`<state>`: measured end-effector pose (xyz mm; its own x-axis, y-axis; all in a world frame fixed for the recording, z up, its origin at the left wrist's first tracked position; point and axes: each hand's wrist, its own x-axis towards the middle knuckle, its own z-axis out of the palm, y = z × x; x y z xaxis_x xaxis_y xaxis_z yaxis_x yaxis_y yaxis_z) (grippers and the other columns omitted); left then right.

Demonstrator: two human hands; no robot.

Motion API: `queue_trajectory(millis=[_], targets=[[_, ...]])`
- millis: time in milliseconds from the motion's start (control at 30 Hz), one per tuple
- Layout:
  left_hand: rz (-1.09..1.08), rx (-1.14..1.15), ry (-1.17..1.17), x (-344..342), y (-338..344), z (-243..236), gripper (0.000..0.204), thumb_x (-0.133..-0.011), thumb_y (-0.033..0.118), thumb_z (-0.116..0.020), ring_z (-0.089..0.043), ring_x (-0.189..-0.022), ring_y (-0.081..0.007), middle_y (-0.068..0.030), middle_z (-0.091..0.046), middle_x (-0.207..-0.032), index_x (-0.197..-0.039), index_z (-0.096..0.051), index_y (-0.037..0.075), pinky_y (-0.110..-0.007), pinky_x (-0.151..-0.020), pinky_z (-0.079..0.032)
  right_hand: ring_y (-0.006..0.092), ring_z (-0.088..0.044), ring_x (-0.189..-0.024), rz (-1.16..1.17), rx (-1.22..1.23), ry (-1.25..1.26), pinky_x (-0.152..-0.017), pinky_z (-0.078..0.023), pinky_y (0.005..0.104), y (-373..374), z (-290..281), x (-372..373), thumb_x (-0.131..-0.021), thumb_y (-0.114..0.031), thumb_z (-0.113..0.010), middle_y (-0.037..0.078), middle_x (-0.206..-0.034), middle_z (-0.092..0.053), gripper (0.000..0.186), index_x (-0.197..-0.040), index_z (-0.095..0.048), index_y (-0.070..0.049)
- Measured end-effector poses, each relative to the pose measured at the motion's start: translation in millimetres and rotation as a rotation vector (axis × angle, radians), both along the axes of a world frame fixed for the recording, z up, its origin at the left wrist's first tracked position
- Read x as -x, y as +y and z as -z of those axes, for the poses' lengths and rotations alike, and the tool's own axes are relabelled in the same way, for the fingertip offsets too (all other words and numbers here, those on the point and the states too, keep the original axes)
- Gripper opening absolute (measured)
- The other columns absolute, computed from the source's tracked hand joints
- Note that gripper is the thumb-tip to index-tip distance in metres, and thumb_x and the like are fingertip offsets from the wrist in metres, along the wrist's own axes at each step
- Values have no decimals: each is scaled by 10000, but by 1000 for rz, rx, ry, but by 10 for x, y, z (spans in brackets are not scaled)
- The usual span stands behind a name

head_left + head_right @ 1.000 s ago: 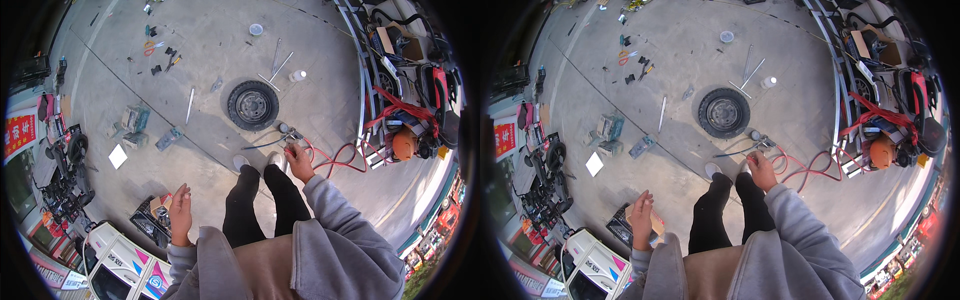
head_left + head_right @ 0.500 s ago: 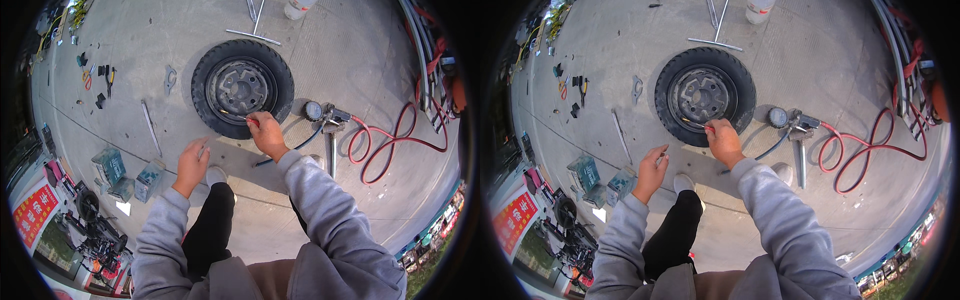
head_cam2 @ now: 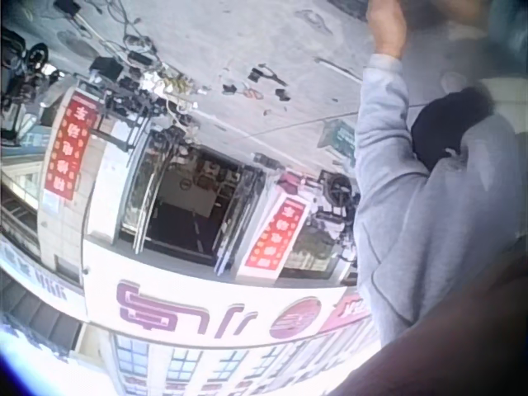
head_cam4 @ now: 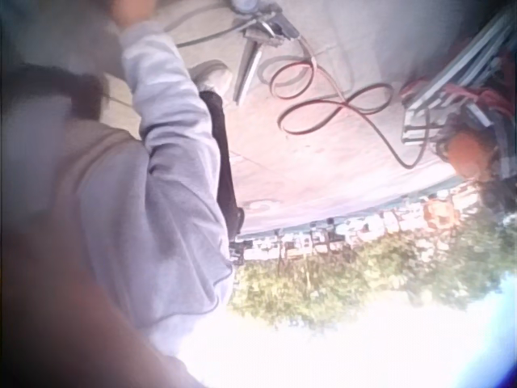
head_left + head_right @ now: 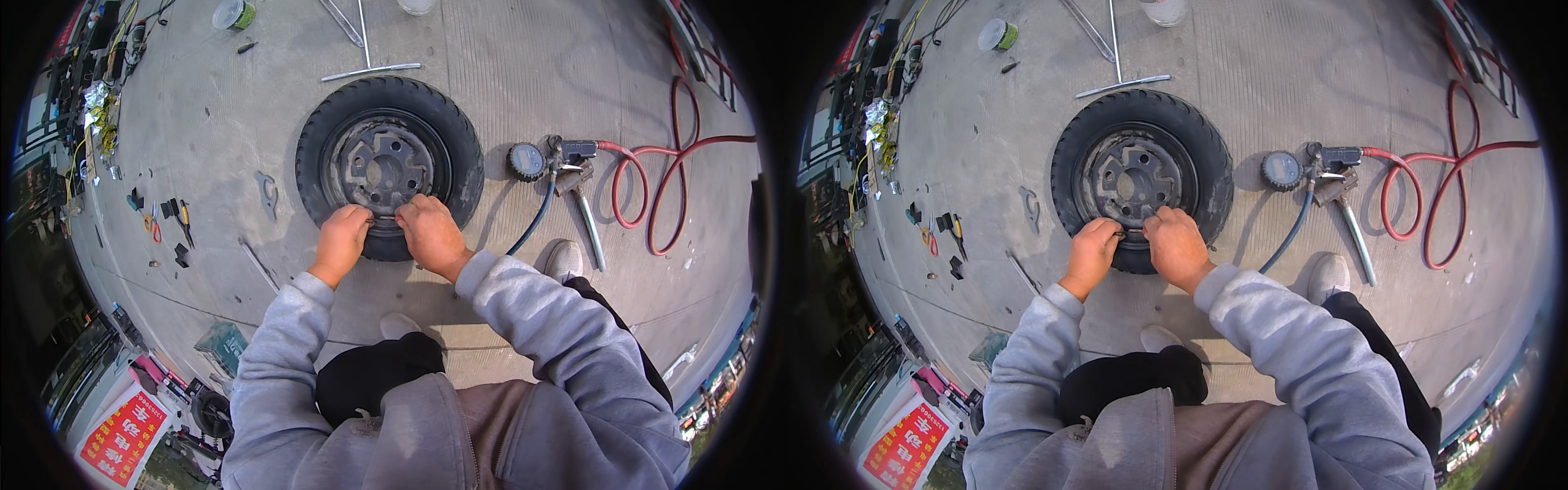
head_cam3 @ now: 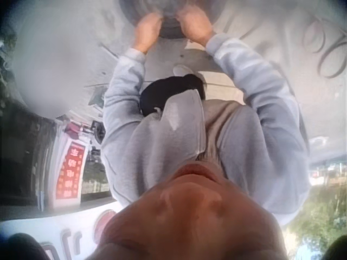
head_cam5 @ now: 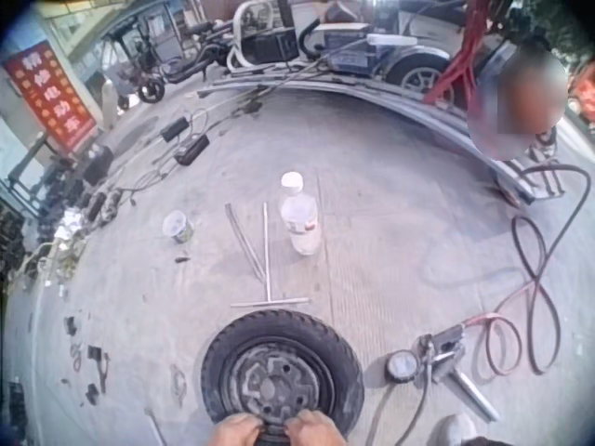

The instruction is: The person hammers a small tire on the ground, then uses a pneumatic inflator to add air. They retrieve a red tool from a scooter's storage compartment and use it to adjust the tire valve before inflating again. The tire remains on the ground throughout.

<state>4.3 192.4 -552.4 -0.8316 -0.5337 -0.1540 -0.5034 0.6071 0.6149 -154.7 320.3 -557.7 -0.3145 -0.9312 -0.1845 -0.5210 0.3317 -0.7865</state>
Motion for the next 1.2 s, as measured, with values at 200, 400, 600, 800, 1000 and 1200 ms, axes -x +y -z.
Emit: queue_trajectory(millis=[200,400,600,800,1000,1200], targets=[[-78,-50,69,-80,23,150,128,-774,-6,-702,-655,-831,-329,-115,-670,-878,-892,-672,35,-401,-741,-528,369,-588,-883,41,66,-63,-815,-476,443,32,83,-178,-888,-85,-644,164,-898,-614,102,-945,-686,-11],[-46,-93,97,-76,-31,90,110,-787,20,-713,-655,-833,-325,-115,-669,-883,-888,-671,25,-397,-739,-526,374,-593,-902,52,66,-40,-831,-485,439,4,60,-180,-884,-65,-652,166,-923,-623,132,-995,-691,-6],[-81,-87,106,-100,6,109,116,-792,33,-713,-652,-848,-334,-116,-661,-883,-900,-669,30,-405,-743,-524,374,-600,-920,10,70,-6,-836,-497,431,-26,-13,-187,-888,-70,-657,166,-933,-625,144,-1013,-686,-3],[-50,-76,141,-160,-18,120,131,-805,21,-710,-657,-845,-330,-126,-671,-895,-933,-684,18,-390,-744,-524,371,-629,-885,-41,46,17,-812,-506,449,1,3,-197,-916,-123,-634,151,-926,-639,134,-1006,-696,-44],[-32,21,242,-211,-4,174,119,-801,41,-707,-633,-880,-304,-81,-668,-899,-918,-693,50,-414,-793,-503,247,-629,-671,-244,-123,-232,-623,-498,357,-286,-8,104,-964,-204,-635,94,-788,-628,204,-1059,-688,-30],[-25,62,283,-258,-18,264,109,-804,67,-714,-629,-878,-264,-43,-686,-886,-912,-716,76,-395,-790,-450,116,-439,-504,-225,-891,-841,-440,-342,317,-516,4,226,-1027,-355,-559,-25,-672,-497,338,-908,-687,-66]])
